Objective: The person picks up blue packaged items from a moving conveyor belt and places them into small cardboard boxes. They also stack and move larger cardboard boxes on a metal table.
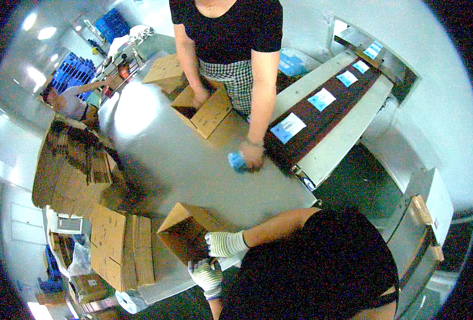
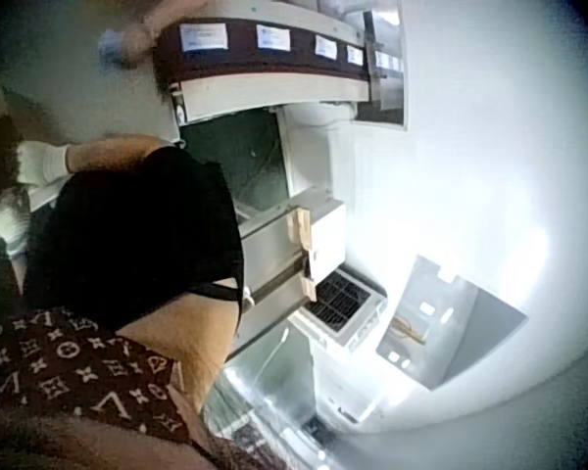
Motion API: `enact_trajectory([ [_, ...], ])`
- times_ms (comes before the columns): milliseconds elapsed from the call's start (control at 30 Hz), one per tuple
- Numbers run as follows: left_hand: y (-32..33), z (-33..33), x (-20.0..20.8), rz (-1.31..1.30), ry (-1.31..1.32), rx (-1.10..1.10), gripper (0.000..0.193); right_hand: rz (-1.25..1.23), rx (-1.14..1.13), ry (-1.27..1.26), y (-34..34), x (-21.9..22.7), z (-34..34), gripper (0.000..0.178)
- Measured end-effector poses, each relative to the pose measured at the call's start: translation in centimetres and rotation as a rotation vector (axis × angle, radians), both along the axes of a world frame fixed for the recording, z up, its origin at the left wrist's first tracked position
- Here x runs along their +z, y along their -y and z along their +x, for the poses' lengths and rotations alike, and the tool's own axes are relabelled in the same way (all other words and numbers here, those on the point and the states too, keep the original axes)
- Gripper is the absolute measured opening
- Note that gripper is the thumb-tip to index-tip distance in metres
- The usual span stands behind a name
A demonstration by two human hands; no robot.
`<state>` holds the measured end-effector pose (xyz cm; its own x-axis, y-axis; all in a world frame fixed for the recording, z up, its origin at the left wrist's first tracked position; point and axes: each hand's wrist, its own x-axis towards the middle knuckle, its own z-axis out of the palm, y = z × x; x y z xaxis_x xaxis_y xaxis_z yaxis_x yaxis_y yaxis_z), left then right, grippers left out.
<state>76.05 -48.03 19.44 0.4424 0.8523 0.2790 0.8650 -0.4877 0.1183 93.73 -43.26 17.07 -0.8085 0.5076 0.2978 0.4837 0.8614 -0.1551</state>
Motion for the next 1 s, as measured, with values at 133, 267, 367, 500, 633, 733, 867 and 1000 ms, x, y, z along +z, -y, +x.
enact_trajectory([
  [133,0.0,0.5,0.9,-0.029,-0.006,0.002,0.015,0.103,-0.022,-0.064,0.0,-0.5,-0.1,0.020],
  [267,0.1,0.2,0.6,-0.043,-0.023,0.009,0.015,0.048,-0.007,-0.023,0.1,0.6,0.2,0.020],
  [367,0.1,0.1,0.7,-0.031,-0.039,-0.005,0.015,0.024,-0.003,-0.008,0.2,1.7,0.5,0.020],
  [500,0.1,0.6,1.3,-0.025,-0.022,-0.002,0.016,0.035,-0.002,-0.001,0.0,1.1,0.4,0.020],
  [633,0.2,0.6,1.3,-0.031,-0.017,-0.004,0.015,0.055,-0.005,-0.002,-0.1,0.4,0.2,0.019],
  [733,0.2,0.5,1.1,-0.034,-0.010,-0.004,0.015,0.057,-0.001,-0.003,0.1,0.2,0.3,0.019],
  [867,0.2,0.3,0.7,-0.051,-0.034,0.009,0.015,0.042,-0.006,0.003,0.0,0.4,0.3,0.019],
  [1000,0.0,0.4,0.8,-0.050,-0.055,0.012,0.014,0.029,-0.012,0.020,-0.1,0.4,0.3,0.018],
])
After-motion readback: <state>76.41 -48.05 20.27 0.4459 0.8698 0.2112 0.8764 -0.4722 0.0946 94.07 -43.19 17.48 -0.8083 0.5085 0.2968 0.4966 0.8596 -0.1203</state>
